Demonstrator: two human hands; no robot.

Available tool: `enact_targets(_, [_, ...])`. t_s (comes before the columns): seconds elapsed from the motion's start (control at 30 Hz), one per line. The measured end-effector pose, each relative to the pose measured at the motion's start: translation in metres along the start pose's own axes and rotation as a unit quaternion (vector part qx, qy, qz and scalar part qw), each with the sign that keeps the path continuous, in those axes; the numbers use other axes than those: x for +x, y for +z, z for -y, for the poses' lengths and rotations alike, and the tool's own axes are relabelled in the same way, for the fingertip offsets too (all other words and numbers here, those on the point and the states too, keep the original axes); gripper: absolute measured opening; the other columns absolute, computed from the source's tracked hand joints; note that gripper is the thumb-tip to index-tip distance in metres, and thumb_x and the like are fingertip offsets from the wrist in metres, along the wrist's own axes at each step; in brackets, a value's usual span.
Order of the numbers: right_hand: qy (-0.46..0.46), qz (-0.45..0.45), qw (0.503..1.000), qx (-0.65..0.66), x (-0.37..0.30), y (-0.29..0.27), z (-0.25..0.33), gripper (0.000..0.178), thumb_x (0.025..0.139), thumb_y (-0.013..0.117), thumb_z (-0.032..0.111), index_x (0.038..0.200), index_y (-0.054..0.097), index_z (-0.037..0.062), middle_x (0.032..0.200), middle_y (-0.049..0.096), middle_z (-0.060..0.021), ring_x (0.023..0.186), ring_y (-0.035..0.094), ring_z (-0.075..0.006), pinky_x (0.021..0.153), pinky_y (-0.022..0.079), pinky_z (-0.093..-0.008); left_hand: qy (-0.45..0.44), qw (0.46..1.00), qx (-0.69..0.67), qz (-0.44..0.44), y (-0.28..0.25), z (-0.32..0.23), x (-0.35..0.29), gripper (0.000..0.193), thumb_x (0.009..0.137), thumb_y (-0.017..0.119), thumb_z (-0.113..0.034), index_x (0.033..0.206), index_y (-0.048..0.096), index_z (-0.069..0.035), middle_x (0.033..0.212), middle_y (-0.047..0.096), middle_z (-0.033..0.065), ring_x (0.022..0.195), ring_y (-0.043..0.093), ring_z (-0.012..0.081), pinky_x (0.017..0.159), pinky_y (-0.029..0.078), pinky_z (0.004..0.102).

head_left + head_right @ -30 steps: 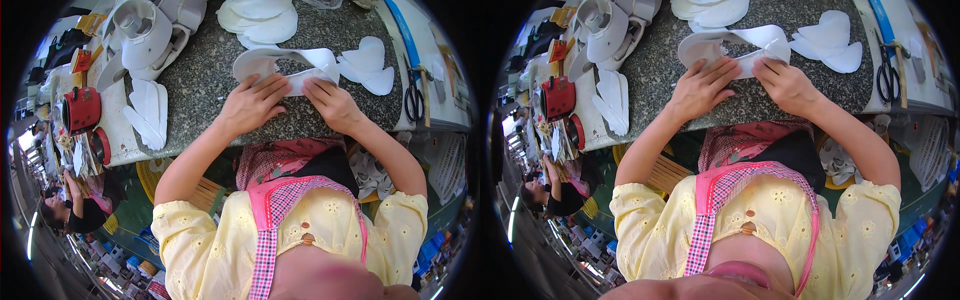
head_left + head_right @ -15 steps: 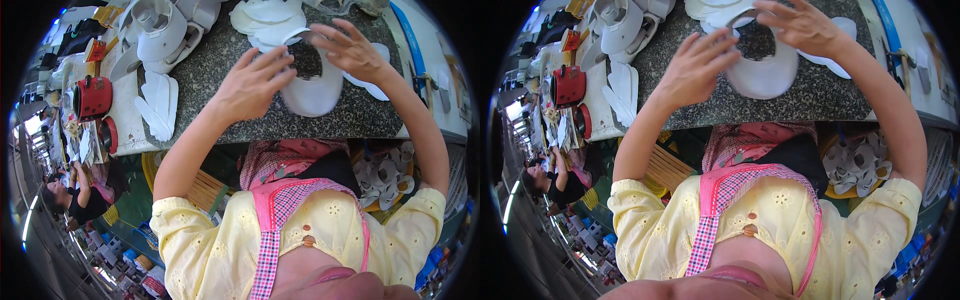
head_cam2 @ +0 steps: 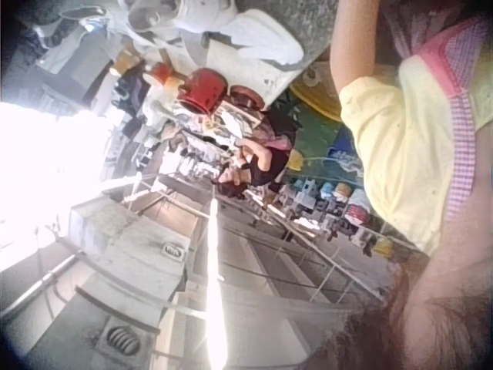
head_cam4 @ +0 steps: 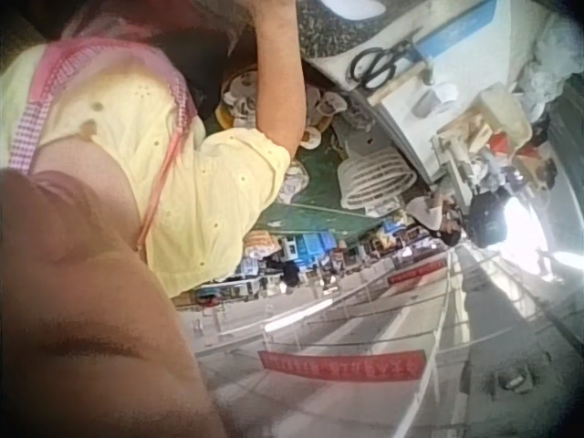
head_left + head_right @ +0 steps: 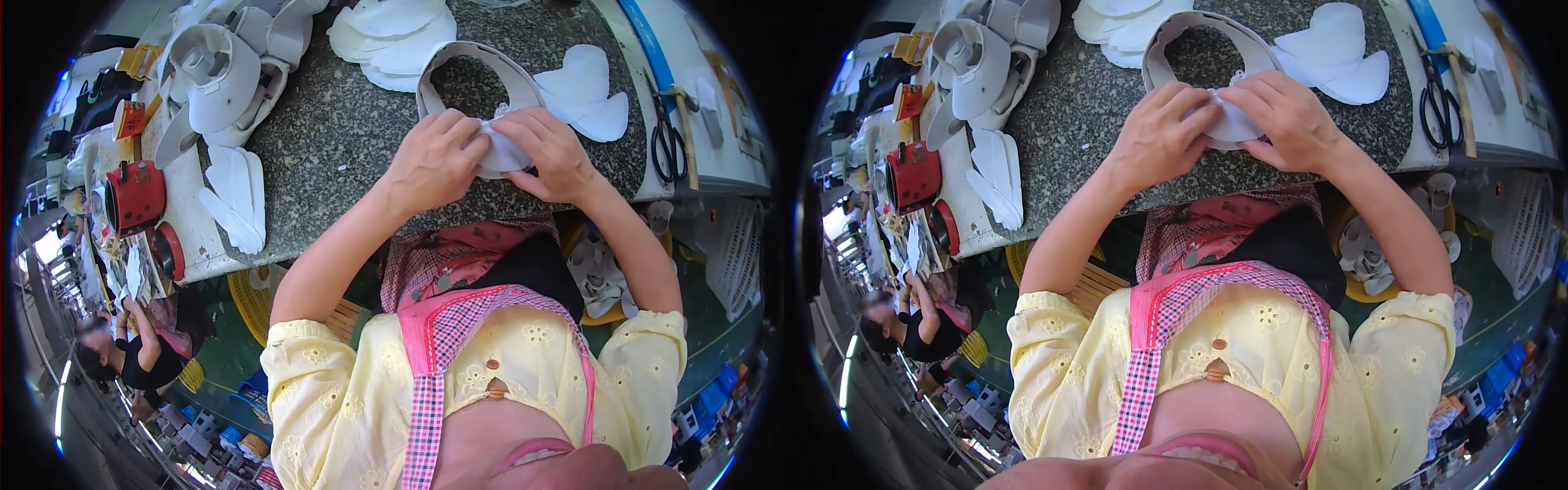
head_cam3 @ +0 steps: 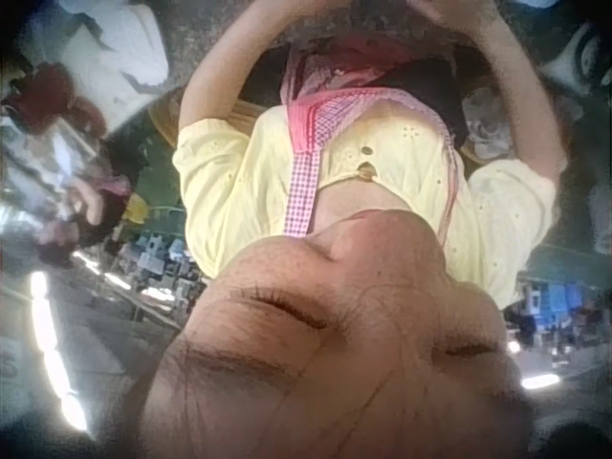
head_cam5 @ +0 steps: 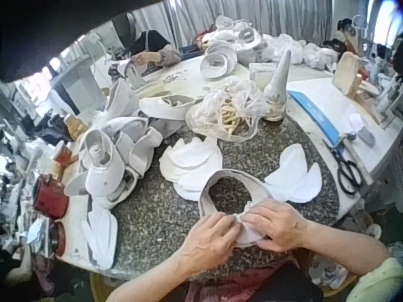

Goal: The person retrieves heated lining pieces from a heating pot, inserts them into shoe uppers, and uses a wooden stick to press the lining inside before shaping and smoothing the shoe uppers by hand.

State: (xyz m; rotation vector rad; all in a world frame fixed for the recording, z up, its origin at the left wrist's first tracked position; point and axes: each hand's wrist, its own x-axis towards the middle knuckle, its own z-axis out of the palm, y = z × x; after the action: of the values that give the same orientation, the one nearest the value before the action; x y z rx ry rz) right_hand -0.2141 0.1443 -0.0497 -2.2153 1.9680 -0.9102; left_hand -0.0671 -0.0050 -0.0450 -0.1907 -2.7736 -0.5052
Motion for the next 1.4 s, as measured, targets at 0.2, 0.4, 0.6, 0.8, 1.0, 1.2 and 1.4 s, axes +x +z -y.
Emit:
enact_targets(0.2, [-0.009,-0.061,0.998,-0.027,-0.003,0.014,-0.005,0.027,0.064,0.060,0.004,0.090,0.059,0.0045,0.088,0.060,-0.0074,0.078,0.057,-0.0237,0.065,0.049,-0.0316,-0.130,0.988,-0.003,-0.082,0.022,-0.006,-0.012,0.029,0.061,0.057,-0.001,0.089,0.058,-0.006,0.086,0.061,0.0060,0.075,0.057,0.0217,0.067,0.047,0.0315])
enact_targets(0.4, [-0.029,-0.006,0.995,-0.093,-0.024,0.007,-0.008,0.030,0.070,0.057,0.009,0.099,0.062,0.0134,0.100,0.062,-0.0015,0.094,0.058,-0.0163,0.074,0.048,-0.0320,-0.013,0.988,0.154,-0.025,0.024,-0.022,-0.025,0.032,0.073,0.053,-0.013,0.102,0.055,0.000,0.102,0.059,0.0123,0.090,0.058,0.0238,0.079,0.044,0.0348])
enact_targets(0.6, [0.035,0.150,0.985,-0.078,-0.037,-0.006,-0.012,0.054,0.070,0.061,0.037,0.120,0.051,0.0201,0.131,0.044,0.0027,0.123,0.038,-0.0126,0.101,0.025,-0.0437,-0.096,0.980,0.105,0.140,0.019,-0.041,-0.036,0.073,0.071,0.054,-0.056,0.132,0.036,-0.021,0.137,0.029,0.0171,0.124,0.033,0.0266,0.094,0.020,0.0605])
enact_targets(0.8, [0.032,0.207,0.976,-0.061,-0.045,-0.024,-0.012,0.046,0.071,0.062,0.029,0.116,0.054,0.0227,0.133,0.039,0.0032,0.125,0.034,-0.0159,0.098,0.026,-0.0497,-0.079,0.974,0.088,0.191,0.001,-0.033,-0.036,0.063,0.072,0.056,-0.051,0.130,0.037,-0.034,0.138,0.029,0.0124,0.126,0.032,0.0238,0.090,0.021,0.0637])
enact_targets(1.0, [0.076,0.069,0.995,0.018,-0.027,-0.023,0.021,0.036,0.075,0.061,0.016,0.110,0.057,0.0105,0.112,0.056,-0.0069,0.104,0.052,-0.0212,0.086,0.041,-0.0353,-0.050,0.978,0.083,0.185,-0.017,-0.025,-0.007,0.037,0.074,0.057,-0.030,0.109,0.052,-0.019,0.114,0.051,0.0080,0.107,0.048,0.0205,0.089,0.024,0.0637])
enact_targets(1.2, [0.222,-0.158,0.896,0.352,0.007,0.059,0.030,0.051,0.076,0.056,0.008,0.125,0.042,0.0096,0.104,0.058,-0.0117,0.089,0.057,-0.0281,0.081,0.045,-0.0331,-0.043,0.978,0.147,0.143,-0.021,0.025,-0.021,0.048,0.067,0.054,-0.007,0.113,0.052,-0.017,0.124,0.049,-0.0030,0.114,0.046,0.0125,0.090,0.026,0.0610])
enact_targets(1.4, [0.111,-0.007,0.991,0.068,0.003,0.060,0.038,0.084,0.067,0.068,0.016,0.137,0.022,0.0091,0.125,0.041,-0.0149,0.110,0.044,-0.0304,0.091,0.039,-0.0353,-0.008,0.978,0.164,0.132,-0.016,0.054,-0.039,0.063,0.067,0.050,0.002,0.124,0.047,-0.027,0.129,0.045,-0.0079,0.118,0.043,0.0081,0.091,0.032,0.0532])
